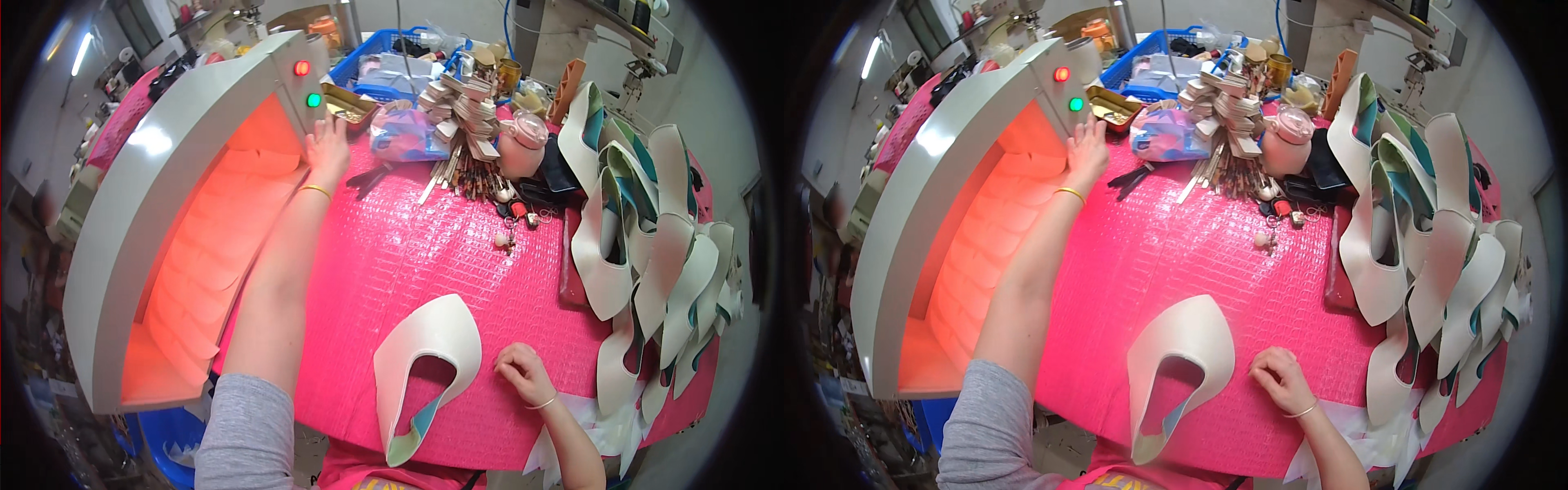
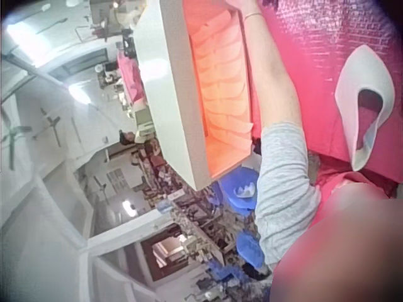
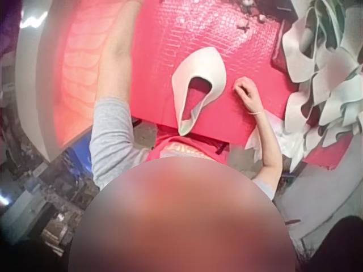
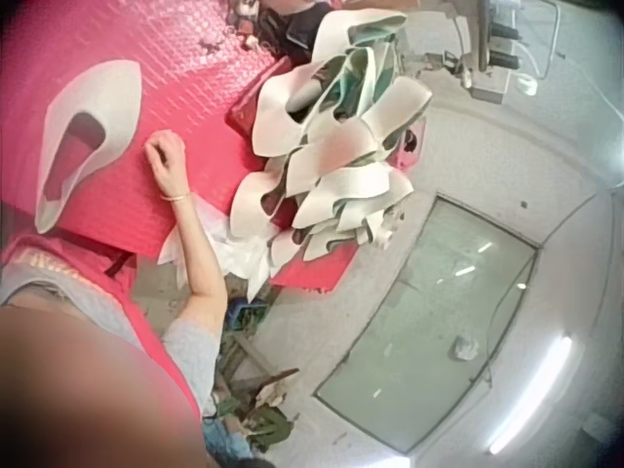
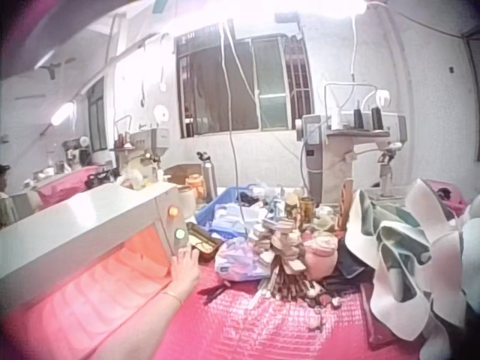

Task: The worker is applying reinforcement paper to the heel of shoe uppers and using a pressing machine to secure them.

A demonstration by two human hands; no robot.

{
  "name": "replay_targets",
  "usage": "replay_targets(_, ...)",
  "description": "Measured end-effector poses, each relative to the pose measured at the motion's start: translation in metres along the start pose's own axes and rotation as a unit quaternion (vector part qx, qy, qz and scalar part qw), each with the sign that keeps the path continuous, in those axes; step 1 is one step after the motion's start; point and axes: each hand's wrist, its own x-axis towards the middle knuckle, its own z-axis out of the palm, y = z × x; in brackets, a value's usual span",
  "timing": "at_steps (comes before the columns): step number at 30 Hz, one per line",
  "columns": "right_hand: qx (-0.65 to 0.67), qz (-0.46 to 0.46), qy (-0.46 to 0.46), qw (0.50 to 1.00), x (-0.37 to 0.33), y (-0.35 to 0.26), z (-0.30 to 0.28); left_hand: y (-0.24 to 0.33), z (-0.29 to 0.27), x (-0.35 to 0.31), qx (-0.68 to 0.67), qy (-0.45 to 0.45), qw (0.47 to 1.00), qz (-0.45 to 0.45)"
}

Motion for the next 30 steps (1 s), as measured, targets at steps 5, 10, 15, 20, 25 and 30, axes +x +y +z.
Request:
replay_targets(5, 0.005, 0.005, -0.07, 0.998, -0.001, -0.003, -0.008, -0.003, 0.025, -0.008, 0.032, 0.004, 0.999, -0.004)
replay_targets(10, -0.012, -0.009, -0.084, 0.996, 0.0, -0.001, -0.007, -0.017, 0.042, -0.022, -0.24, 0.032, 0.959, -0.149)
replay_targets(15, 0.01, -0.027, -0.027, 0.999, -0.007, 0.016, -0.001, 0.03, -0.048, -0.132, -0.599, -0.141, 0.788, -0.014)
replay_targets(20, 0.05, -0.006, -0.016, 0.999, 0.004, 0.007, 0.011, 0.059, -0.147, -0.253, -0.447, -0.256, 0.833, 0.202)
replay_targets(25, 0.058, -0.052, 0.091, 0.993, -0.106, -0.073, 0.034, 0.08, -0.204, -0.259, -0.384, -0.166, 0.88, 0.223)
replay_targets(30, 0.068, 0.25, 0.237, 0.936, -0.195, -0.028, -0.043, 0.193, -0.258, -0.297, -0.364, -0.365, 0.76, 0.396)
